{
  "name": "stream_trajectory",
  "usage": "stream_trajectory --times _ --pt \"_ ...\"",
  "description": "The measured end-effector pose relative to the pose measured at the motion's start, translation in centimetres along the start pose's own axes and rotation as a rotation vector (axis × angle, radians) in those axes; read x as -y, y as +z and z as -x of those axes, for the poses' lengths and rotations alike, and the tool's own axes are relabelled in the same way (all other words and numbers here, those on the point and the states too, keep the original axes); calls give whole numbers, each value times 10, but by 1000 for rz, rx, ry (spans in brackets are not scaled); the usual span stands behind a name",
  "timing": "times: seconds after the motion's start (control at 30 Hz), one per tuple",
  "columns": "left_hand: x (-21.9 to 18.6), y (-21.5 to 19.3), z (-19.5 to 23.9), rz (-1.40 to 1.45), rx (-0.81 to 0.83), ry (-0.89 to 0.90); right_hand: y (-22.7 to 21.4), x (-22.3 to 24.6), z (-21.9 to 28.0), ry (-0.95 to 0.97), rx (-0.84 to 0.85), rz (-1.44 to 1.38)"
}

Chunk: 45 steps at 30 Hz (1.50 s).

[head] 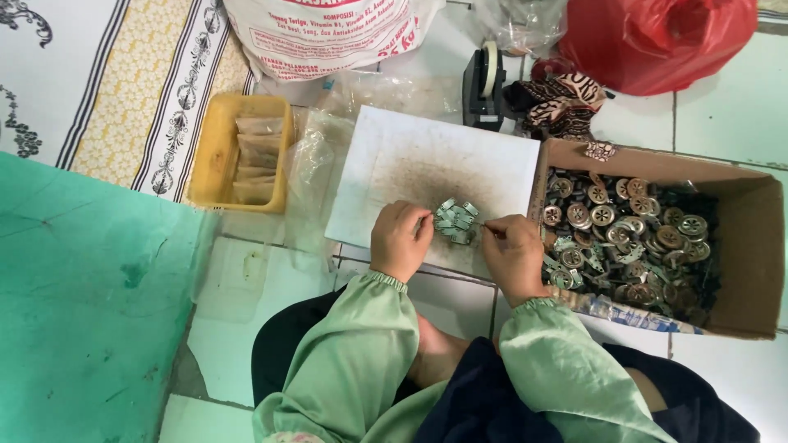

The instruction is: The person picks up buttons one at a time from a small white board and places them into a cardboard box containing many other buttons, while also picking through the buttons in the box.

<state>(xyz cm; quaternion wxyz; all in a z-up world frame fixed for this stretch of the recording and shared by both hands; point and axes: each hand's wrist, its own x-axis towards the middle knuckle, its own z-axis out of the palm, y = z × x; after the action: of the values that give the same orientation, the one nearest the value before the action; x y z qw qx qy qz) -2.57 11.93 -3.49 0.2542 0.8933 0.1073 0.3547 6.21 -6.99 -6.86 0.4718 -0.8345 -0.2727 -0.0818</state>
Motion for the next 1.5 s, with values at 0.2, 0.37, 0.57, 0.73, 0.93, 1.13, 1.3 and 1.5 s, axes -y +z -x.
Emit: stream_trajectory --times 0.2,0.37,0.57,0.73,0.93,1.13,1.3,1.5 --pt "21 15 -14 37 24 85 1 -23 -9 -205 9 57" --pt "28 20 -12 4 118 117 -1 -16 -19 -256 40 118" --pt "21 15 -11 -15 244 146 -3 -12 -22 -265 124 166" --pt "18 7 -12 -9 338 149 -14 -5 -27 -241 235 166" --pt "19 6 -13 -12 412 132 -18 -8 -28 -219 326 163" --pt "24 11 -7 -15 384 155 -16 -11 -26 -241 339 206" --pt "24 17 -8 -36 382 116 -16 -11 -25 -246 372 231" --pt "26 31 3 -91 383 132 -13 -9 -23 -234 379 284"
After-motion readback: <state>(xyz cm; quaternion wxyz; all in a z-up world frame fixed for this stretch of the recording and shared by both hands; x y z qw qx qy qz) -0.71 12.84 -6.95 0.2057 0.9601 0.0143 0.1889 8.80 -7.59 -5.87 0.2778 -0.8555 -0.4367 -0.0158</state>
